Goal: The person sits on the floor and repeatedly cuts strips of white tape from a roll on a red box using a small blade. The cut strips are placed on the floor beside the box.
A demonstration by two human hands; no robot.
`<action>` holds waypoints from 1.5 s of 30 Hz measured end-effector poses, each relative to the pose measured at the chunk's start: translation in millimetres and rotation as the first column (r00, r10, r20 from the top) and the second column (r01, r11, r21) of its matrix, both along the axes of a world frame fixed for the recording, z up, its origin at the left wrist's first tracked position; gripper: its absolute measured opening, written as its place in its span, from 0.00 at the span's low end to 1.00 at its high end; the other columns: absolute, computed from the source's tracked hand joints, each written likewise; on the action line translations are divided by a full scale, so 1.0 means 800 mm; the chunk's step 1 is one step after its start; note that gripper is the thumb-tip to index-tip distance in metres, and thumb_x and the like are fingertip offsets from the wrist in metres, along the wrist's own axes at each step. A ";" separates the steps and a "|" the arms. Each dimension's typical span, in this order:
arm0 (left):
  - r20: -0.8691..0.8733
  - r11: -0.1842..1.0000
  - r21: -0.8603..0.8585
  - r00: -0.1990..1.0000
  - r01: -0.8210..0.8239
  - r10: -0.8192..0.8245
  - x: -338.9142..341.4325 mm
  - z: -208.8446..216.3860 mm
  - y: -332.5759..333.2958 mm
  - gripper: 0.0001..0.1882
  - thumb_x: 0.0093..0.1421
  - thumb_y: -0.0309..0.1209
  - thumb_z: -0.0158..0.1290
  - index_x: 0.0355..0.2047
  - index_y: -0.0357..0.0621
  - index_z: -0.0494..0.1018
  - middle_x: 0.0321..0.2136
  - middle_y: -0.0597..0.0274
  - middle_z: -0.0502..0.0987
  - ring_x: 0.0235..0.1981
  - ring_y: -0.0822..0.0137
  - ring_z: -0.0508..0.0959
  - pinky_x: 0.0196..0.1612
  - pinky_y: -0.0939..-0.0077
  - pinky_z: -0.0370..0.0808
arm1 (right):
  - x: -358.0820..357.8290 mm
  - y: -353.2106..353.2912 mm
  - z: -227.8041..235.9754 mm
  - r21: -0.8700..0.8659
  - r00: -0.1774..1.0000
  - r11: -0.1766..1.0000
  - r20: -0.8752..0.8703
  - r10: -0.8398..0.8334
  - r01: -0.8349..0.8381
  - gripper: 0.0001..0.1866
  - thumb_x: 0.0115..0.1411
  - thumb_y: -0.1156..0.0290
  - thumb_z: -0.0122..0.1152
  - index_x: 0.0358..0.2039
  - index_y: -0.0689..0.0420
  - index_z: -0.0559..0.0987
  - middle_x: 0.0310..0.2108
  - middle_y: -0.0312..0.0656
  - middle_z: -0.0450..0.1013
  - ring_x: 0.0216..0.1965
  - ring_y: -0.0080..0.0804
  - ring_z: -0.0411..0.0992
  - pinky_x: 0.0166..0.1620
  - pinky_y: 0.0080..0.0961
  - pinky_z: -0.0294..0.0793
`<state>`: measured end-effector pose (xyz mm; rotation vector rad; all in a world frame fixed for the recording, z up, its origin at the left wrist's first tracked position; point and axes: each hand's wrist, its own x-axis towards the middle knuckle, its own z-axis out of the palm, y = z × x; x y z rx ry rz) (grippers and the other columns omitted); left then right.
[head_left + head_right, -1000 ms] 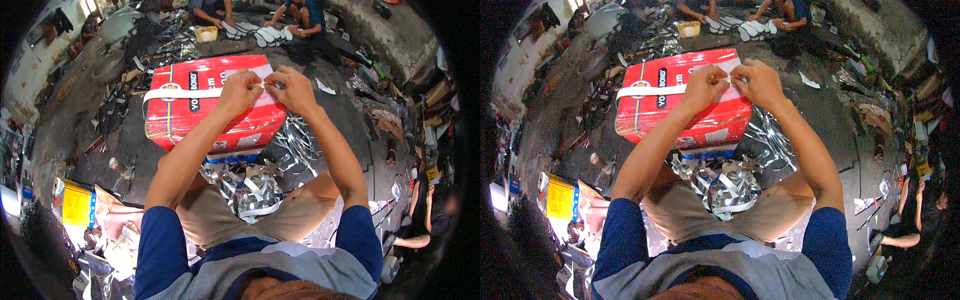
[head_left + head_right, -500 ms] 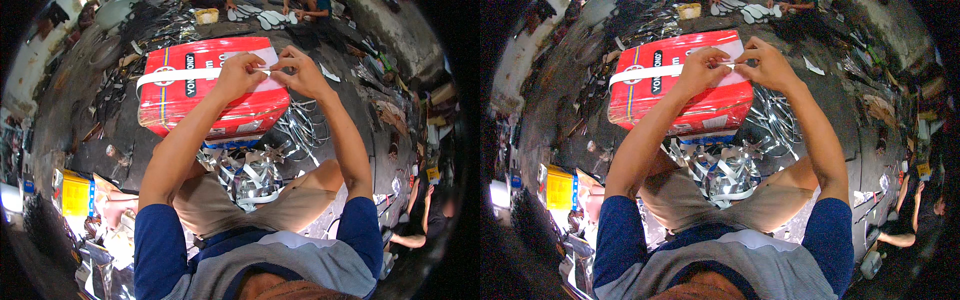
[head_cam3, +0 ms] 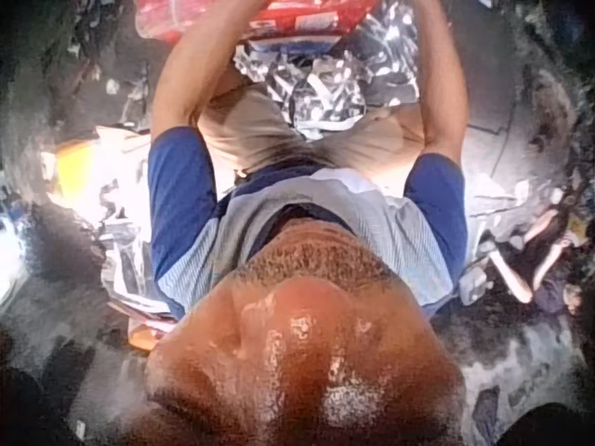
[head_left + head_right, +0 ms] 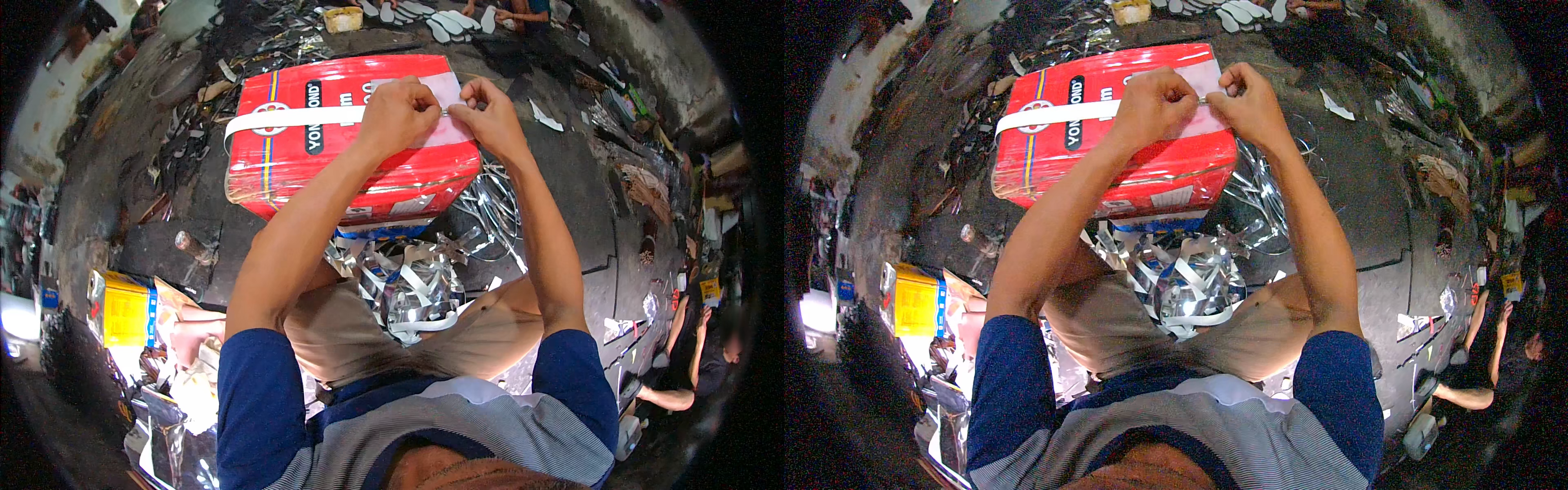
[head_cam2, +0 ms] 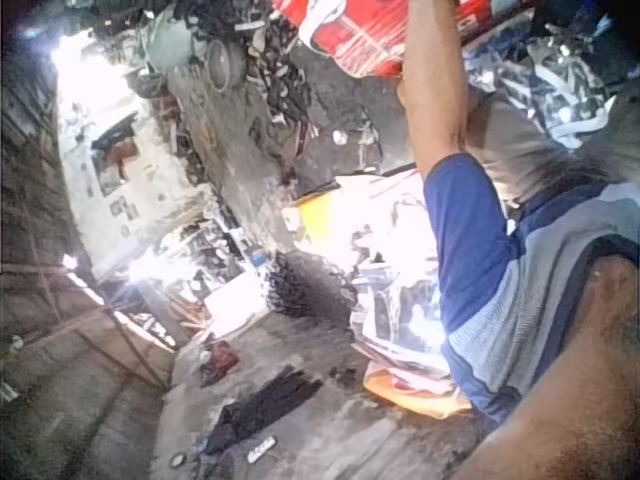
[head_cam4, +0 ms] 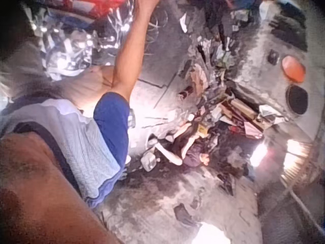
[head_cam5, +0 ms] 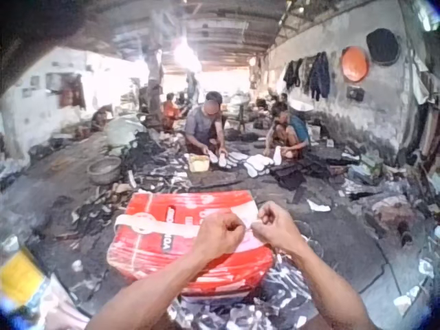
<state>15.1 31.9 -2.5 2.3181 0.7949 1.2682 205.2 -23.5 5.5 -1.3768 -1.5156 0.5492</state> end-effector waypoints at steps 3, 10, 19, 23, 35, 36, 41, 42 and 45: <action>-0.123 0.999 -0.019 0.992 0.037 -0.039 -0.005 0.012 0.010 0.08 0.50 0.30 0.62 0.29 0.39 0.82 0.28 0.53 0.81 0.28 0.59 0.82 0.35 0.67 0.78 | -0.003 0.011 0.005 -0.091 0.992 0.995 -0.123 0.018 -0.029 0.11 0.51 0.74 0.64 0.35 0.58 0.76 0.22 0.34 0.71 0.22 0.20 0.68 0.26 0.24 0.68; -0.174 0.985 -0.071 0.970 0.158 -0.168 -0.002 0.025 0.024 0.08 0.51 0.30 0.62 0.28 0.39 0.82 0.26 0.54 0.80 0.28 0.61 0.81 0.33 0.69 0.77 | 0.002 0.002 -0.025 -0.044 0.951 0.996 -0.296 -0.091 0.082 0.17 0.62 0.57 0.67 0.33 0.59 0.76 0.24 0.33 0.71 0.26 0.19 0.66 0.29 0.20 0.65; 0.069 0.969 -0.050 0.969 0.240 -0.237 0.021 0.009 0.012 0.05 0.54 0.27 0.61 0.28 0.38 0.82 0.24 0.58 0.76 0.25 0.68 0.76 0.30 0.73 0.72 | 0.012 0.004 -0.037 -0.027 0.973 0.999 -0.228 -0.024 0.018 0.20 0.69 0.56 0.58 0.24 0.55 0.73 0.19 0.29 0.64 0.20 0.17 0.57 0.24 0.24 0.59; 0.111 0.960 -0.087 0.960 0.267 -0.257 0.025 0.011 0.007 0.04 0.54 0.26 0.61 0.29 0.38 0.81 0.24 0.59 0.76 0.25 0.70 0.76 0.30 0.75 0.71 | -0.003 -0.017 -0.032 -0.226 0.580 0.945 -0.813 -0.050 -0.235 0.16 0.68 0.59 0.58 0.25 0.51 0.70 0.18 0.25 0.60 0.14 0.12 0.54 0.15 0.17 0.51; 0.108 0.964 -0.086 0.964 0.253 -0.244 0.037 0.012 0.014 0.05 0.55 0.26 0.62 0.28 0.36 0.81 0.24 0.61 0.77 0.25 0.74 0.76 0.29 0.78 0.71 | 0.018 0.044 0.007 -0.152 0.961 0.949 0.026 -0.276 0.277 0.30 0.63 0.41 0.55 0.30 0.61 0.80 0.28 0.52 0.79 0.29 0.46 0.78 0.35 0.38 0.77; 0.104 0.966 -0.076 0.965 0.248 -0.239 0.037 0.013 0.014 0.05 0.55 0.26 0.62 0.28 0.36 0.81 0.24 0.62 0.77 0.25 0.74 0.76 0.29 0.78 0.71 | 0.017 0.049 0.004 -0.110 0.950 0.946 0.093 -0.297 0.306 0.28 0.63 0.45 0.55 0.31 0.62 0.81 0.30 0.54 0.79 0.32 0.50 0.78 0.38 0.40 0.77; 0.110 0.967 -0.110 0.970 0.230 -0.218 0.035 0.012 0.013 0.04 0.54 0.26 0.62 0.28 0.37 0.81 0.23 0.62 0.78 0.24 0.76 0.75 0.28 0.78 0.71 | 0.016 0.064 -0.029 -0.003 0.938 0.942 0.099 -0.333 0.335 0.16 0.59 0.62 0.58 0.35 0.63 0.84 0.36 0.58 0.80 0.41 0.55 0.79 0.46 0.42 0.76; 0.099 0.969 -0.095 0.971 0.226 -0.217 0.036 0.012 0.012 0.04 0.54 0.26 0.62 0.28 0.37 0.82 0.23 0.63 0.78 0.24 0.76 0.75 0.28 0.78 0.71 | 0.015 0.061 -0.042 -0.023 0.937 0.936 0.007 -0.350 0.350 0.16 0.59 0.63 0.58 0.34 0.63 0.84 0.36 0.58 0.80 0.41 0.53 0.79 0.45 0.41 0.76; 0.108 0.963 -0.144 0.971 0.227 -0.213 0.036 0.013 0.010 0.04 0.54 0.26 0.62 0.28 0.37 0.82 0.23 0.64 0.78 0.24 0.76 0.75 0.28 0.78 0.71 | 0.015 0.060 -0.100 -0.082 0.922 0.930 -0.125 -0.365 0.358 0.15 0.60 0.64 0.57 0.35 0.63 0.84 0.36 0.57 0.80 0.40 0.50 0.80 0.45 0.38 0.76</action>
